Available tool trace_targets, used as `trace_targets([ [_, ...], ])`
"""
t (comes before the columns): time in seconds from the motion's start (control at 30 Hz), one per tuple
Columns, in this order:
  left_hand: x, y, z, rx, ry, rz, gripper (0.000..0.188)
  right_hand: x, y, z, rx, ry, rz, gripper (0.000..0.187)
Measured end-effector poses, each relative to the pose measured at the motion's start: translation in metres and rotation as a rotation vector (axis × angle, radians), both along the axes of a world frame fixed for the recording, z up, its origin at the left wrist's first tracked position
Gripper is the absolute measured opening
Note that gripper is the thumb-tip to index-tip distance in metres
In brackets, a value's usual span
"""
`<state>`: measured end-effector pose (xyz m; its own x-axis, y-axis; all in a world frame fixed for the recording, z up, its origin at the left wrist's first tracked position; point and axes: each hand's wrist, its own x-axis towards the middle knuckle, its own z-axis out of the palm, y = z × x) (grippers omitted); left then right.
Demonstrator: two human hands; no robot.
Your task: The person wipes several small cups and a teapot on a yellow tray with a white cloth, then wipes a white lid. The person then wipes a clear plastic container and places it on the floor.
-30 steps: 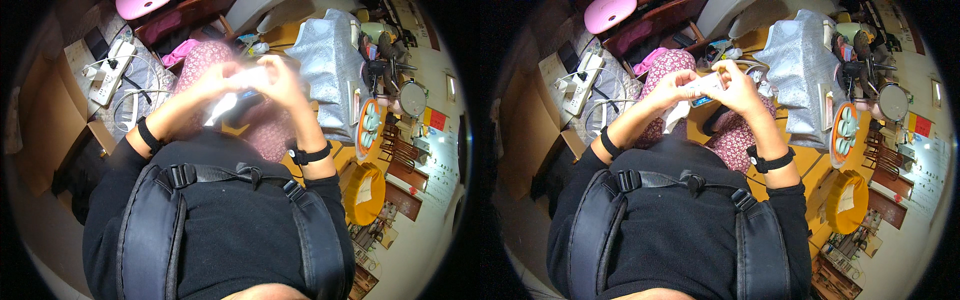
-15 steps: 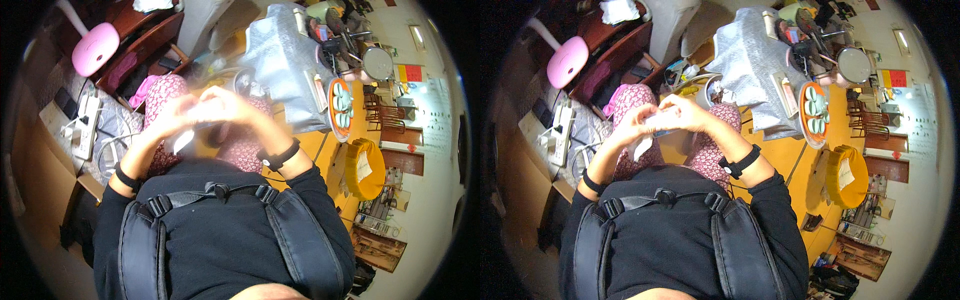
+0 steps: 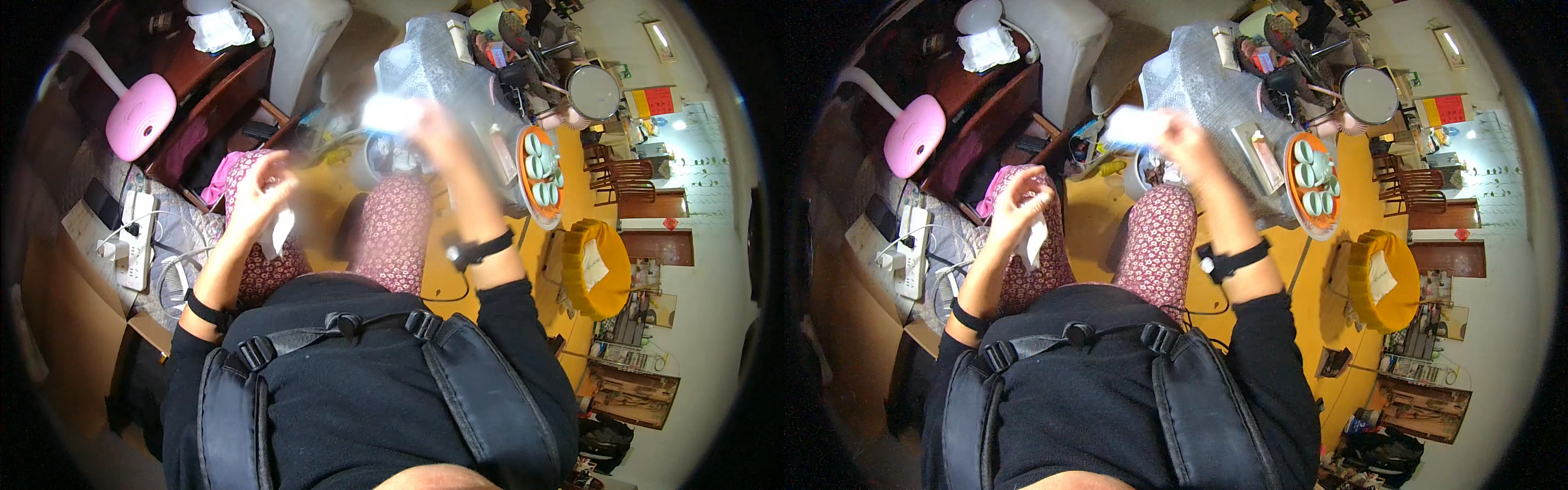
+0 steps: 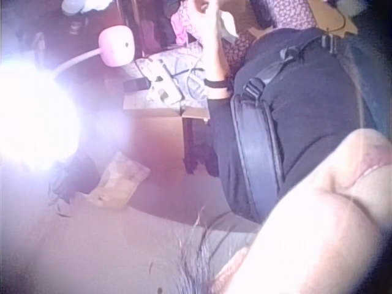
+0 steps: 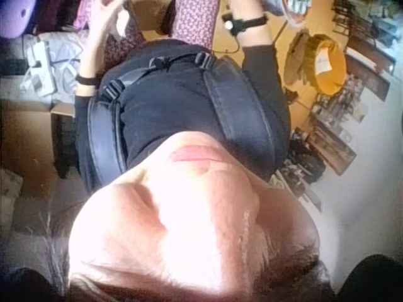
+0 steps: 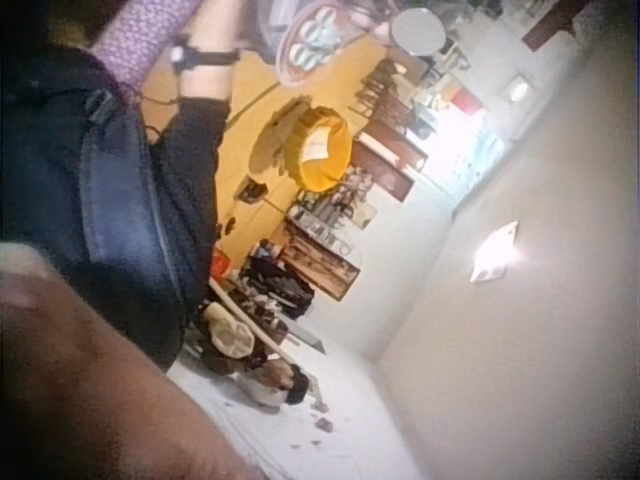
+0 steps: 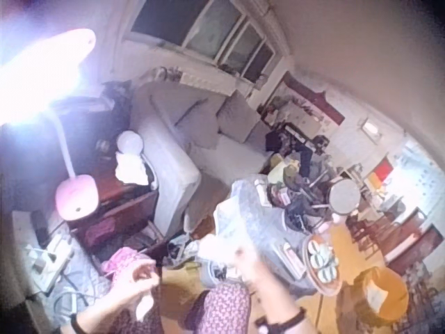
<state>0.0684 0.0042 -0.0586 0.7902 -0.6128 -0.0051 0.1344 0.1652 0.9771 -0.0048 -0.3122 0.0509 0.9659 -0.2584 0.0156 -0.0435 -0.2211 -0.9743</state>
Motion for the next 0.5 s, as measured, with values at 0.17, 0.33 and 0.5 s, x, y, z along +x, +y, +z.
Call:
trace_targets([
  [0.17,0.015,0.006,-0.014,0.049,-0.13,0.206,0.029,0.022,-0.139,0.044,-0.319,0.111,-0.583,0.043],
  [0.33,0.013,0.008,-0.026,-0.025,-0.158,0.225,0.028,0.034,-0.145,0.045,-1.243,-0.057,-0.681,0.057],
  [0.5,0.015,0.013,-0.023,-0.109,-0.11,0.125,0.024,0.041,-0.027,0.011,-0.999,-0.393,-0.166,0.041],
])
